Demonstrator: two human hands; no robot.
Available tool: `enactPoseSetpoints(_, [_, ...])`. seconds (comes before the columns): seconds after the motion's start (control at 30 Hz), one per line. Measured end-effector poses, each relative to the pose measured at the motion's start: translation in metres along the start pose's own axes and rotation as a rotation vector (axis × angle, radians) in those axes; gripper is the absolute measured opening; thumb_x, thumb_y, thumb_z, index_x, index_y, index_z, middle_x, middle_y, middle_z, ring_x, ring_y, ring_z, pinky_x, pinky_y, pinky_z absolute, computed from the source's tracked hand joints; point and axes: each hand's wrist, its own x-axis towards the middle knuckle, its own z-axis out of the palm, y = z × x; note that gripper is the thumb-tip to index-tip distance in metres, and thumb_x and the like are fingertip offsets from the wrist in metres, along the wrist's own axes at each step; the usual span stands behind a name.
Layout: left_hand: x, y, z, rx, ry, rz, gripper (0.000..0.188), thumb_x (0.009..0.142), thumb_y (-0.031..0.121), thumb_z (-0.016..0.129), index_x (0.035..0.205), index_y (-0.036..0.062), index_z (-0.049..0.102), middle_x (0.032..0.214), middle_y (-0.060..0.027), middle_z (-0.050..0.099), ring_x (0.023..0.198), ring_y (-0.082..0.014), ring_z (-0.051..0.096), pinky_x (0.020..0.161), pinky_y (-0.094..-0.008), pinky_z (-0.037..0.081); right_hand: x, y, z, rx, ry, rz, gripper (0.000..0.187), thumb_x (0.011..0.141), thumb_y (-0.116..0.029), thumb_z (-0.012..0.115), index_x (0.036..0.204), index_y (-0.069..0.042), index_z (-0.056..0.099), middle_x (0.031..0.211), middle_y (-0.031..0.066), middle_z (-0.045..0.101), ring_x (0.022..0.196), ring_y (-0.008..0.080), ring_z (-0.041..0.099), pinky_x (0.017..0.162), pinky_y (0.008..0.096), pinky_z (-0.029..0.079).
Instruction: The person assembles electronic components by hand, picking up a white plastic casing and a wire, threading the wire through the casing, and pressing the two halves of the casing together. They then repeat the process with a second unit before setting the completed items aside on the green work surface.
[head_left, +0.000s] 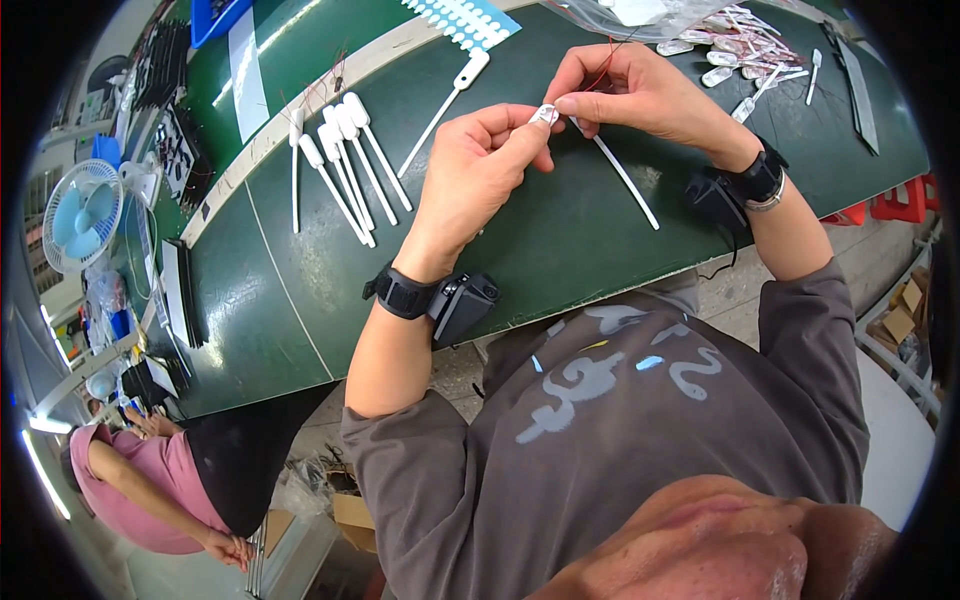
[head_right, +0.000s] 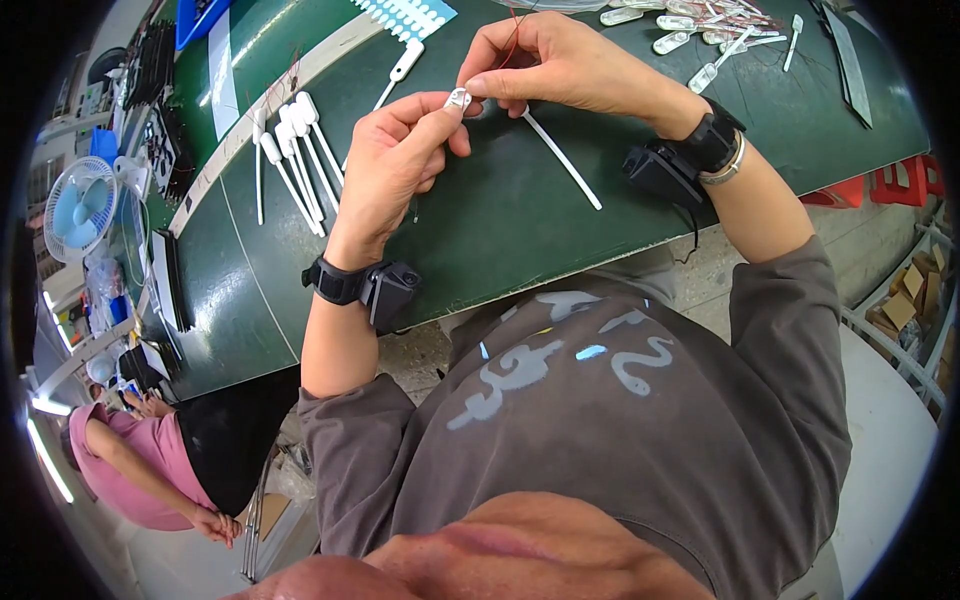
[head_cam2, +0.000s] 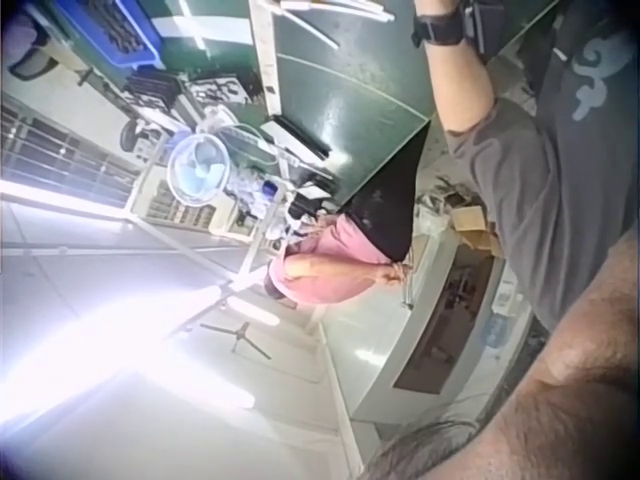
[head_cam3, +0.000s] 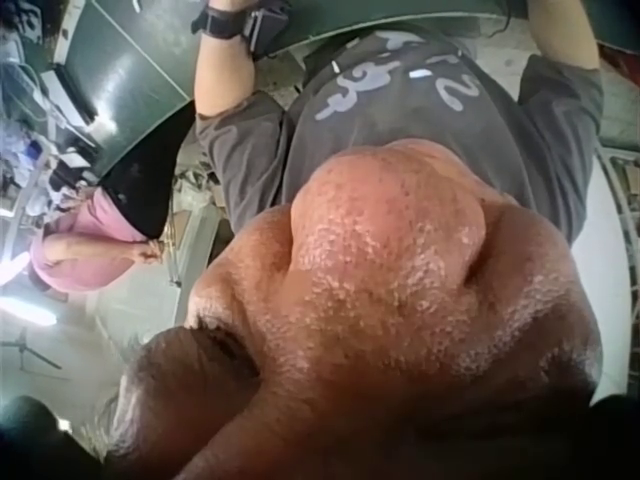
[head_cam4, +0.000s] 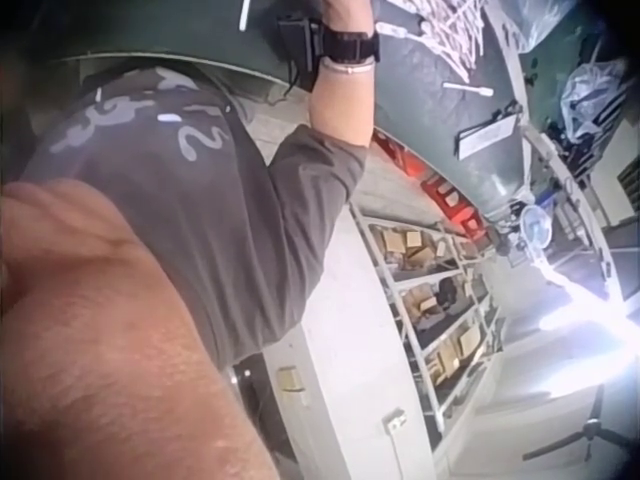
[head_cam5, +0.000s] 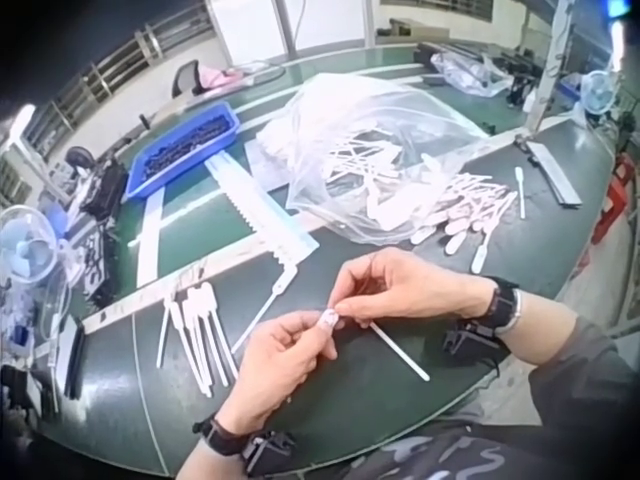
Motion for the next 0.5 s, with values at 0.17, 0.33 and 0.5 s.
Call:
enactPoseSetpoints(0.17, [0.002,-0.005,0.001,0.046,0.020,0.066,0.023,0.093,0.022,0.061,0.099,0.0016,0.070,0.069,0.0047,0.063,0.055,0.0007,0.042,0.049,-0.0190,0.032,-0.001,-0.002,0.002,-0.020,0.004,-0.003,0.018,0.095,-0.020,0.063,0.098,-0.001,0.063,0.086,0.0005,0.063,0.072,0.0061,0.057,0.066,0.0200,0.048])
enactPoseSetpoints(0.33, [0.000,-0.011,0.012,0.363,0.158,0.228,0.021,0.091,0.019,0.059,0.096,0.0002,0.068,0.066,-0.0041,0.064,0.055,-0.0088,0.054,0.051,-0.0249,0.041,0.000,0.003,0.004,0.017,0.008,-0.002,0.019,0.095,-0.019,0.063,0.098,-0.001,0.062,0.087,0.0009,0.063,0.073,0.0059,0.057,0.067,0.0201,0.048])
enactPoseSetpoints(0.5, [-0.002,-0.009,0.012,0.528,0.181,0.307,0.020,0.093,0.018,0.056,0.095,-0.0004,0.066,0.065,0.0005,0.055,0.058,-0.0075,0.047,0.052,-0.0243,0.036,0.000,0.003,0.006,0.003,-0.002,0.010,0.018,0.094,-0.019,0.063,0.098,-0.001,0.062,0.087,0.0011,0.063,0.074,0.0057,0.057,0.068,0.0202,0.048])
